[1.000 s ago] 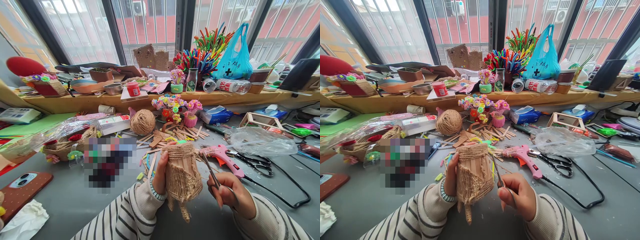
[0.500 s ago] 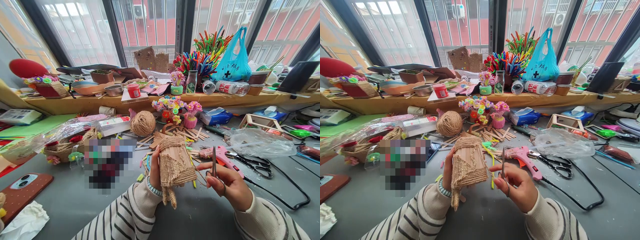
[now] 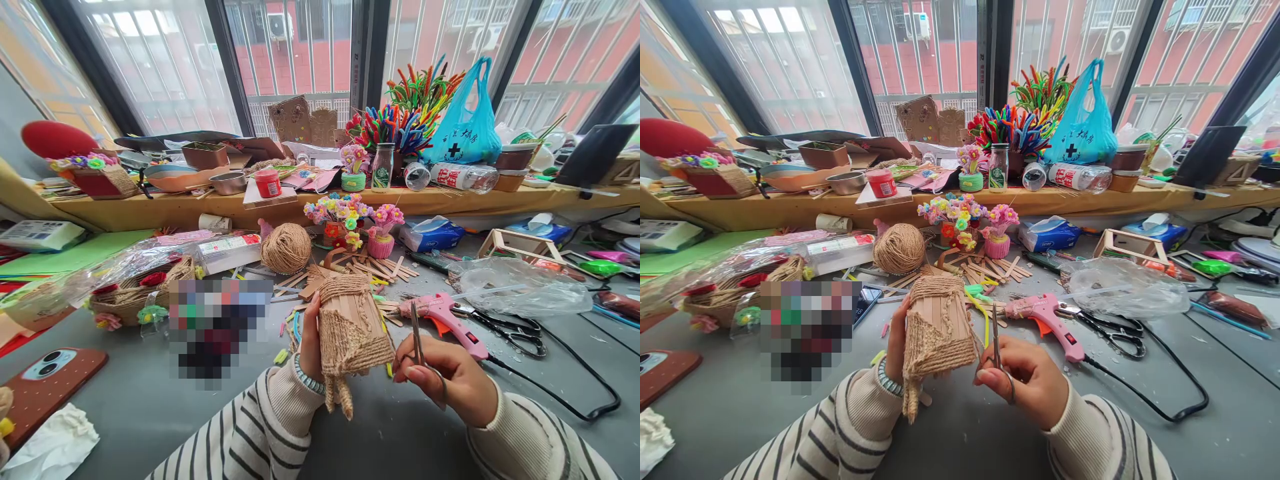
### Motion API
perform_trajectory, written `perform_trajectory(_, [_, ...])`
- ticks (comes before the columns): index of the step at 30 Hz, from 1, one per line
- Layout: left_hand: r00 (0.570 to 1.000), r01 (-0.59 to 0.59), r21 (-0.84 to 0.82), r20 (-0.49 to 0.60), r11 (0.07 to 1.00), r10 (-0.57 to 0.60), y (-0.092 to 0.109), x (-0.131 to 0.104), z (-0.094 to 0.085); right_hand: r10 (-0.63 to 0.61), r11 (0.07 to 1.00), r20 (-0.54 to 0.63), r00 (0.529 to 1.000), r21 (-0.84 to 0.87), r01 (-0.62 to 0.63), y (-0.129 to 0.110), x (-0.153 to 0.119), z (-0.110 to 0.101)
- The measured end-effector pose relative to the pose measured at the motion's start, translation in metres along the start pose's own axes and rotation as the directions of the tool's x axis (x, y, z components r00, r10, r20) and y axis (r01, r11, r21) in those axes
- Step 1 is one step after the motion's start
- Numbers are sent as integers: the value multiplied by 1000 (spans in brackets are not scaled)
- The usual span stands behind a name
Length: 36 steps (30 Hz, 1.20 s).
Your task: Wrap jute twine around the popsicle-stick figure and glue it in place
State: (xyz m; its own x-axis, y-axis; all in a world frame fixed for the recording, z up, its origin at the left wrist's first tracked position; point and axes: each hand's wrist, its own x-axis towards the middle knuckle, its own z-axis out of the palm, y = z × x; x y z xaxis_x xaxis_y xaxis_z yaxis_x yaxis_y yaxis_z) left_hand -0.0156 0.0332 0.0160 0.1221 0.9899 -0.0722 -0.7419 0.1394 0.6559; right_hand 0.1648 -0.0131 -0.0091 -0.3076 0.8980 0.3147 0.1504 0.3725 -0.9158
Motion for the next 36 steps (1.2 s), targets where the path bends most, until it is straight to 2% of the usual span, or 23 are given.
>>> perform_trajectory(4, [990,142,-2,-21,990,-142,1,2,-9,93,996,-100,991,15,-92,-6,0,1])
perform_trajectory(8, [972,232,16,42,973,-233,4,5,-18,175,985,-221,959,40,-170,-8,-2,1])
perform_trajectory(11, [968,234,9,91,972,-233,5,6,-20,210,977,-283,936,21,-213,-5,-2,0])
perform_trajectory(17, [971,214,-63,119,975,-205,7,9,-18,333,935,-400,854,27,-353,1,0,-1])
perform_trajectory(21, [978,192,-128,110,973,-179,11,14,-24,349,924,-425,836,4,-383,0,1,-7])
perform_trajectory(23, [982,181,-178,92,967,-167,14,17,-29,371,917,-366,854,-3,-399,0,1,-11])
perform_trajectory(25, [986,165,-233,49,958,-158,17,21,-34,394,913,-221,892,-14,-407,0,1,-13])
perform_trajectory(27, [988,153,-251,19,956,-154,18,25,-37,348,933,-91,933,-57,-354,0,0,-13])
perform_trajectory(28, [989,148,-248,19,957,-148,18,27,-38,299,948,-64,952,-90,-304,0,1,-13])
perform_trajectory(30, [989,142,-257,1,956,-147,19,28,-38,191,966,-77,979,-165,-201,1,1,-14])
perform_trajectory(32, [987,146,-271,-19,951,-157,18,27,-35,131,962,-108,985,-228,-153,1,2,-17])
perform_trajectory(36, [988,137,-267,-27,954,-149,19,21,-26,166,912,-132,977,-356,-203,7,1,-26])
